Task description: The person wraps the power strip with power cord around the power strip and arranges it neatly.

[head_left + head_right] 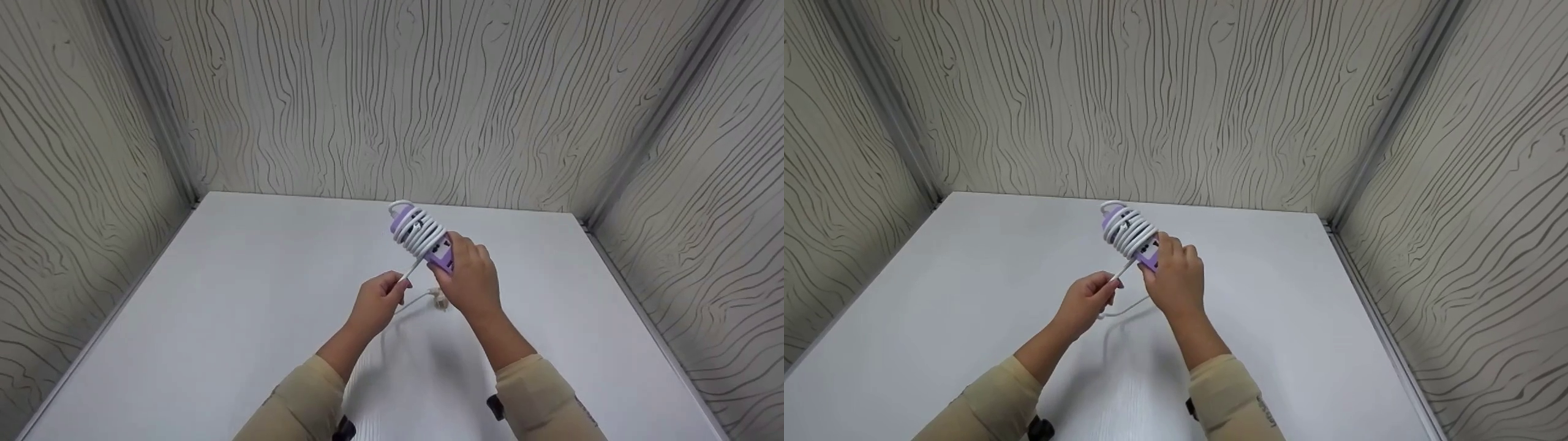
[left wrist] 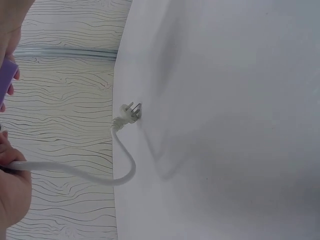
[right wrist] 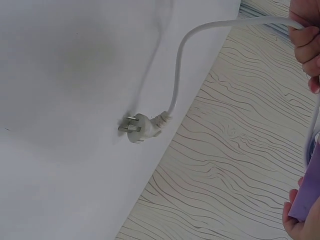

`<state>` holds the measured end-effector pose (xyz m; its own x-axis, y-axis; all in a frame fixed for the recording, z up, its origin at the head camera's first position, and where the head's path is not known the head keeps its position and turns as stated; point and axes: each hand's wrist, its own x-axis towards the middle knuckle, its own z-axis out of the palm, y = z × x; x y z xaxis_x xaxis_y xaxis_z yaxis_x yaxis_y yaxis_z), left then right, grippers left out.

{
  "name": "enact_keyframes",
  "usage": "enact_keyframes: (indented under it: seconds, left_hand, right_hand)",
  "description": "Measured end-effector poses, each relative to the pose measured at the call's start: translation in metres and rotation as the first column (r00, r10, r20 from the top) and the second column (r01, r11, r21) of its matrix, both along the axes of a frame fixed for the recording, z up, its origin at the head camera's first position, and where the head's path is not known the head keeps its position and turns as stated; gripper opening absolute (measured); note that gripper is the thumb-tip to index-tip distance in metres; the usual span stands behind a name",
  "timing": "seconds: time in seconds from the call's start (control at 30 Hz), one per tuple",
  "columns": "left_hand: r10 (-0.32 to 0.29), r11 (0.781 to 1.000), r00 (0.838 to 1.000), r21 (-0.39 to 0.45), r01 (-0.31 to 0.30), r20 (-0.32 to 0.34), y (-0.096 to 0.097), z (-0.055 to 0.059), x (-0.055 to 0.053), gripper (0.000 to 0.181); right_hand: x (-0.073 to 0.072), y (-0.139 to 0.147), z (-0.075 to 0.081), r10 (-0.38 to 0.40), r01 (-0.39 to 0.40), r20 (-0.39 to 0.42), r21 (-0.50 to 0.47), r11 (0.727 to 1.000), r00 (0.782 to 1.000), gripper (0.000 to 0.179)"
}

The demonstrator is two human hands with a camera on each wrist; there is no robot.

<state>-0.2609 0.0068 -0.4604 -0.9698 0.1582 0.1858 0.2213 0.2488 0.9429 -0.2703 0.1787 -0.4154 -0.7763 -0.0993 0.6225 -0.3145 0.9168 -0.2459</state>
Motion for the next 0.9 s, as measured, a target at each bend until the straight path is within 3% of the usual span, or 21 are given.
enact_keyframes:
  seconds: [0.23,0.53,0.9]
  left_hand:
    - [-0.014,0.995,0.995,-0.102,0.003,-0.101,0.002,0.005,0.003,0.014]
    - [-0.027,0.986,0.990,-0.165,0.003,-0.142,0.000,0.009,-0.001,0.016]
    - [-0.050,0.972,0.972,-0.234,-0.005,-0.231,-0.003,0.012,0.003,0.017]
  right_hand:
    - [-0.009,0.006,-0.006,-0.060,0.060,0.009,0.051,0.997,0.998,0.058]
    - [-0.014,0.015,-0.010,-0.094,0.094,0.007,0.065,0.993,0.996,0.059]
    - [-0.016,0.022,-0.024,-0.138,0.134,0.025,0.137,0.982,0.990,0.060]
